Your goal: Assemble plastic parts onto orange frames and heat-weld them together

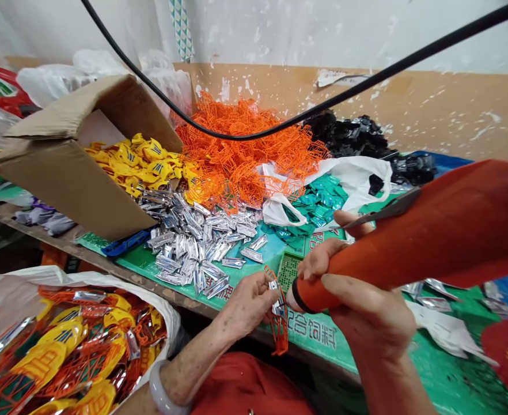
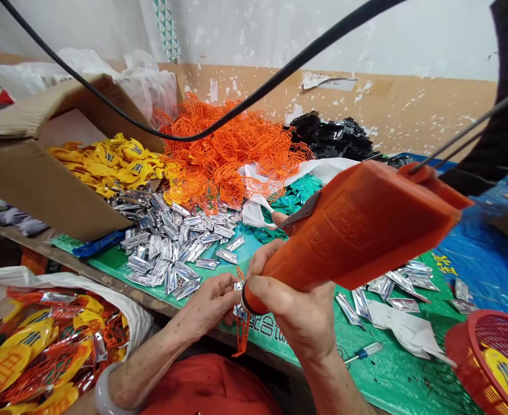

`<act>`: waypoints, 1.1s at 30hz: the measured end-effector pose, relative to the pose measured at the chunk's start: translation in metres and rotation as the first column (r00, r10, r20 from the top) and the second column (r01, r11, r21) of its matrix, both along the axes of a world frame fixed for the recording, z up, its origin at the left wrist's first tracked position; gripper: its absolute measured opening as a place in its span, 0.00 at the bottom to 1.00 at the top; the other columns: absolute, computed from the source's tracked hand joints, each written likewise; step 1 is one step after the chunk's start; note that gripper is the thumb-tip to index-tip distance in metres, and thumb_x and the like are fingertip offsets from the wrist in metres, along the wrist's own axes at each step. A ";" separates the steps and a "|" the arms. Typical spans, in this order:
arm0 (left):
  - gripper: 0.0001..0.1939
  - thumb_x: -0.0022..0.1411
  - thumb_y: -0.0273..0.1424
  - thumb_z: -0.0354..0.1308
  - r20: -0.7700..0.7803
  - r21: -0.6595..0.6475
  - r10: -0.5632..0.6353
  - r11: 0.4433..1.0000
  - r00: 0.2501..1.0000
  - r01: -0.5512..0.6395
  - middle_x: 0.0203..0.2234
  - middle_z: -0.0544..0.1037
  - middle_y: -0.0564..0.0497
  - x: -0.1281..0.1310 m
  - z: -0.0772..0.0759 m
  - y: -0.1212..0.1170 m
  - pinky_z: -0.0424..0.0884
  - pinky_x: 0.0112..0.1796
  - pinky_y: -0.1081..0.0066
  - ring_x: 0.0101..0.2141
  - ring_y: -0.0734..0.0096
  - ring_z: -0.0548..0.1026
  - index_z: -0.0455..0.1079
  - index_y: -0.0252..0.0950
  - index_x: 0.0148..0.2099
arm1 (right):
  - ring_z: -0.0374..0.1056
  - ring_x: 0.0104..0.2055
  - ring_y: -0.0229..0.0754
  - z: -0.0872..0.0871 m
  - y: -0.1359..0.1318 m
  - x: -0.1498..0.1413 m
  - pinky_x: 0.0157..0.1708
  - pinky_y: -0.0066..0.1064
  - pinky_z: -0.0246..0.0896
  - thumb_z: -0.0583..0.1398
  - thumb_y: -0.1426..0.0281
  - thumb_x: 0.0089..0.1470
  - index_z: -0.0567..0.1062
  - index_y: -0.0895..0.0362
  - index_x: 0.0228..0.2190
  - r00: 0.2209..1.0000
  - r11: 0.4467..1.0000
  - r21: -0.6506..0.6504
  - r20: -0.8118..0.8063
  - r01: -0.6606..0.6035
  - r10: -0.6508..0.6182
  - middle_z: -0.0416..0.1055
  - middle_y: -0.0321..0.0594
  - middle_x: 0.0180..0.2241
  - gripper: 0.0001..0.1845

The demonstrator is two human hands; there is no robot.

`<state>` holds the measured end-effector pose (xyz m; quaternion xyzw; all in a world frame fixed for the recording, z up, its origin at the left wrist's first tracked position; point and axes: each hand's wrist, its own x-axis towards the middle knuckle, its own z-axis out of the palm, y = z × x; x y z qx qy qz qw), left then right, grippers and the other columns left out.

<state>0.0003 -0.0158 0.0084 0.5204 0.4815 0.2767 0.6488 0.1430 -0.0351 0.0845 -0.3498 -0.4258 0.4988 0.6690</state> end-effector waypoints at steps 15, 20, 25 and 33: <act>0.05 0.51 0.35 0.57 -0.012 0.012 0.038 0.999 0.999 -0.038 0.15 0.67 0.56 -0.001 -0.005 0.000 0.62 0.19 0.71 0.16 0.70 0.66 0.66 0.39 0.28 | 0.65 0.24 0.38 -0.004 0.004 -0.005 0.27 0.34 0.64 0.65 0.74 0.40 0.64 0.48 0.50 0.996 0.999 -0.012 0.078 -0.047 0.047 0.69 0.30 0.24 0.34; 0.04 0.49 0.33 0.56 -0.020 -0.010 0.061 0.998 0.998 -0.062 0.15 0.66 0.57 0.001 0.002 -0.001 0.62 0.19 0.72 0.17 0.71 0.65 0.65 0.39 0.27 | 0.66 0.25 0.39 0.000 0.003 -0.009 0.27 0.34 0.64 0.64 0.77 0.40 0.65 0.48 0.49 0.995 0.999 -0.006 0.094 -0.037 0.037 0.69 0.29 0.23 0.33; 0.05 0.49 0.34 0.56 0.001 -0.028 0.091 0.995 0.996 -0.091 0.16 0.66 0.57 0.003 -0.001 -0.002 0.61 0.18 0.73 0.17 0.72 0.65 0.64 0.39 0.27 | 0.67 0.25 0.39 -0.003 0.002 -0.010 0.27 0.34 0.66 0.63 0.77 0.41 0.70 0.48 0.39 0.993 0.999 0.024 0.110 -0.044 0.041 0.69 0.28 0.23 0.21; 0.05 0.48 0.33 0.55 0.044 -0.042 0.138 0.990 0.990 -0.136 0.15 0.65 0.59 0.006 -0.008 -0.005 0.59 0.18 0.75 0.16 0.75 0.63 0.63 0.38 0.27 | 0.66 0.25 0.40 -0.008 -0.001 -0.013 0.28 0.37 0.65 0.62 0.76 0.41 0.65 0.46 0.46 0.982 0.999 0.042 0.188 0.006 -0.014 0.69 0.27 0.23 0.29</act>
